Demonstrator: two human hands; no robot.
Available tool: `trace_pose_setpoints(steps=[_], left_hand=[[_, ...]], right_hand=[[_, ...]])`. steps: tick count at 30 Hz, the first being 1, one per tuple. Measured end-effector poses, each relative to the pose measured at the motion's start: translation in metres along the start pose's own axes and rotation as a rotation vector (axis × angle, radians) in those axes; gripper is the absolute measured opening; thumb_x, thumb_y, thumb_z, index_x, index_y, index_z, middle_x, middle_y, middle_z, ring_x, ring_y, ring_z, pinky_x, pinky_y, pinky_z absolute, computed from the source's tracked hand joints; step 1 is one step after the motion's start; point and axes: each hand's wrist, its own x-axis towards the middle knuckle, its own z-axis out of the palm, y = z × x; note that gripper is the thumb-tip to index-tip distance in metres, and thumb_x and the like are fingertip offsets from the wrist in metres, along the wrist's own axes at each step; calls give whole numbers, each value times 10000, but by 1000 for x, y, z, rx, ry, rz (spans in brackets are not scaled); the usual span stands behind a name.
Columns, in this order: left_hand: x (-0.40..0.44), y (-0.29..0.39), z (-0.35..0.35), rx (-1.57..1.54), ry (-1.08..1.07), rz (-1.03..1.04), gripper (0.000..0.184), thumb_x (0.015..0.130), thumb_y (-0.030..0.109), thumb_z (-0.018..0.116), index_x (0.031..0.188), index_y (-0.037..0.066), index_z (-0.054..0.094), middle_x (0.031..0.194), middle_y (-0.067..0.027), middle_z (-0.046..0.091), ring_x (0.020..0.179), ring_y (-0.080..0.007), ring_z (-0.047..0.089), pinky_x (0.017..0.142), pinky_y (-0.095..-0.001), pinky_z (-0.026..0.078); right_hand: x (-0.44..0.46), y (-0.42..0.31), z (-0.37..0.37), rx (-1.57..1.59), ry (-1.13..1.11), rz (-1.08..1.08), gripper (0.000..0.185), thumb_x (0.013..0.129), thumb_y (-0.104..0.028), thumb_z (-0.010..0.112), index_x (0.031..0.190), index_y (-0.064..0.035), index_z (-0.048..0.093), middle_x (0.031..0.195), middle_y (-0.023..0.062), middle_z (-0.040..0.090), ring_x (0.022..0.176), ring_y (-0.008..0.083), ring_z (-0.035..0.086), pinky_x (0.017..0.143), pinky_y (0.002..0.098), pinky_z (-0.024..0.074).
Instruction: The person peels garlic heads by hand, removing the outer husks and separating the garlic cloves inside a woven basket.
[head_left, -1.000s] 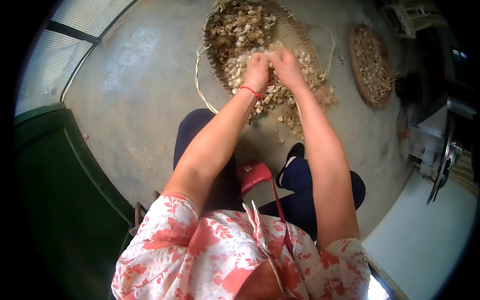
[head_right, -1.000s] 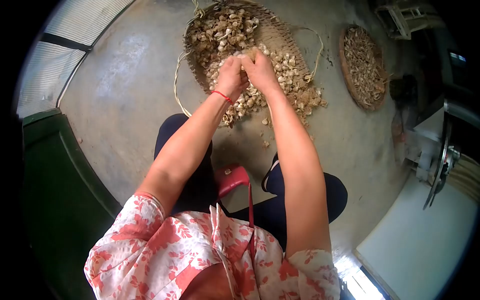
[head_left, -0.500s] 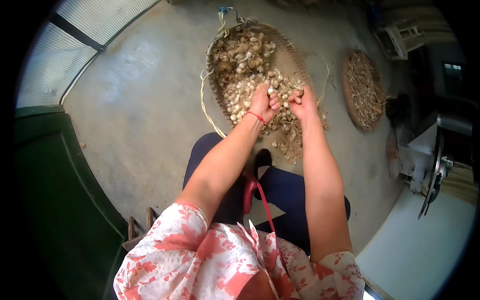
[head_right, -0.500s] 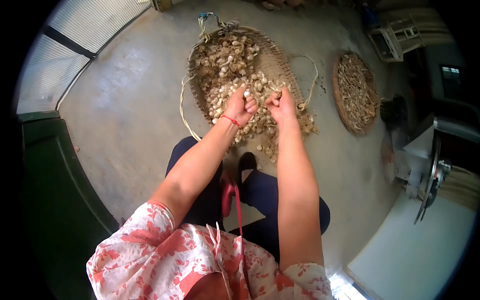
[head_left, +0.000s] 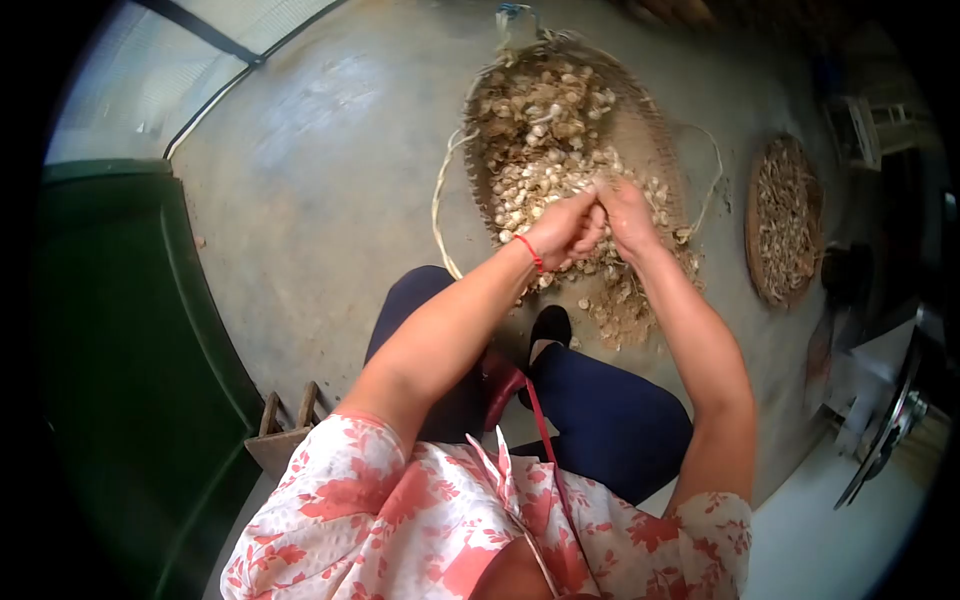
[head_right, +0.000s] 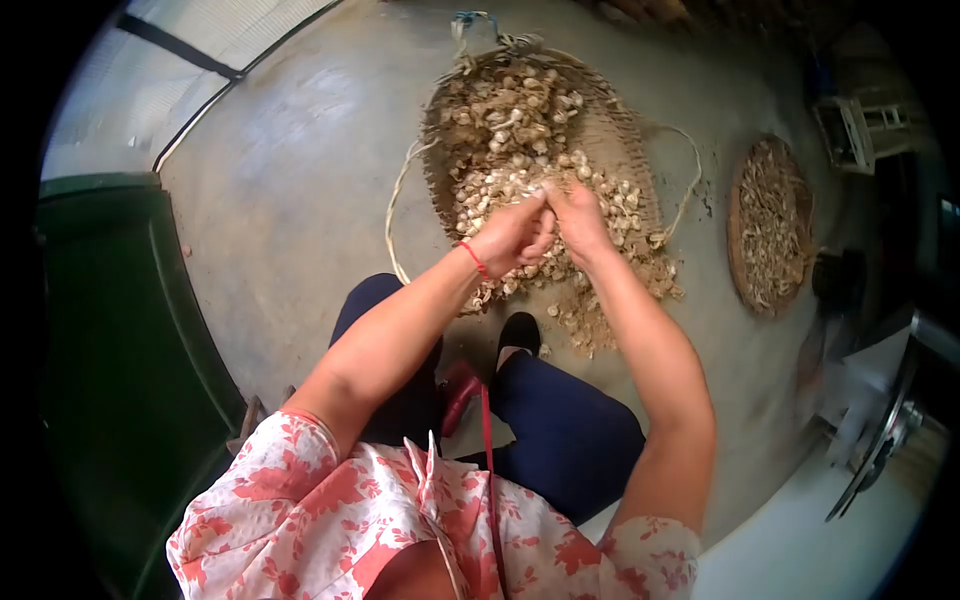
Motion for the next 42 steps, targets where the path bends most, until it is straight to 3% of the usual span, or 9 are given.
trace_pose_setpoints(steps=[5, 11, 13, 15, 17, 21, 30, 34, 42], left_hand=[[3, -3, -15, 131, 50, -112, 455, 931, 385, 195, 672, 97, 434, 518, 9, 322, 432, -114, 243, 421, -257, 211], [21, -15, -59, -202, 557, -84, 340, 967, 383, 341, 875, 77, 457, 613, -41, 483, 478, -125, 364, 427, -254, 271], [18, -16, -60, -141, 697, -59, 414, 973, 448, 324, 1131, 72, 396, 784, -98, 544, 568, -150, 385, 519, -281, 329], [17, -16, -66, -115, 703, -85, 437, 976, 451, 331, 1223, 91, 353, 833, -104, 582, 576, -157, 409, 545, -300, 360], [16, -15, -70, -76, 672, -95, 406, 976, 421, 361, 1235, 108, 354, 840, -89, 585, 583, -152, 421, 552, -301, 370], [14, -15, -61, 20, 661, -109, 311, 977, 356, 392, 1172, 116, 425, 817, -54, 598, 606, -142, 453, 573, -288, 387], [8, -12, -64, 85, 572, -88, 260, 968, 299, 395, 1116, 96, 464, 793, -29, 606, 608, -137, 468, 584, -289, 399], [4, -9, -64, 96, 575, -64, 262, 955, 273, 402, 1122, 82, 465, 805, -53, 608, 565, -137, 473, 525, -286, 396], [-25, 7, -64, 85, 585, 23, 226, 926, 242, 440, 1076, 79, 487, 844, -72, 589, 590, -140, 469, 551, -307, 408]], right_hand=[[-9, 31, -24, 300, 49, 13, 321, 952, -213, 530, 1165, 28, 515, 965, 93, 624, 798, 141, 584, 742, 291, 481], [-44, 85, -124, -967, 600, 21, 464, 916, -207, 552, 1321, -20, 425, 1048, 152, 636, 849, 248, 654, 807, 407, 518], [-63, 134, -135, -1402, 668, -264, 479, 898, -218, 558, 1322, -34, 432, 1030, 191, 641, 863, 277, 654, 817, 418, 505], [-82, 131, -92, -1007, 131, 331, 444, 876, -219, 565, 1273, -42, 470, 939, 202, 653, 867, 310, 653, 791, 418, 509], [-90, 180, -61, -1258, -110, 206, 316, 852, -188, 563, 1124, -31, 530, 865, 197, 654, 835, 343, 646, 764, 434, 514], [-89, 230, -56, -1371, 15, 64, 141, 852, -182, 528, 928, -66, 553, 824, 178, 646, 758, 343, 637, 671, 459, 494], [-36, 102, -92, -196, 406, 128, 133, 859, -195, 595, 895, -69, 573, 795, 121, 652, 661, 155, 620, 588, 341, 495], [-37, 170, -106, -1284, 140, 124, 266, 854, -194, 554, 1094, -81, 574, 961, 184, 638, 868, 329, 625, 777, 457, 478], [-57, 144, -123, -1456, 185, 416, 278, 815, -160, 538, 1063, -68, 625, 1031, 236, 622, 951, 369, 607, 825, 465, 473]])
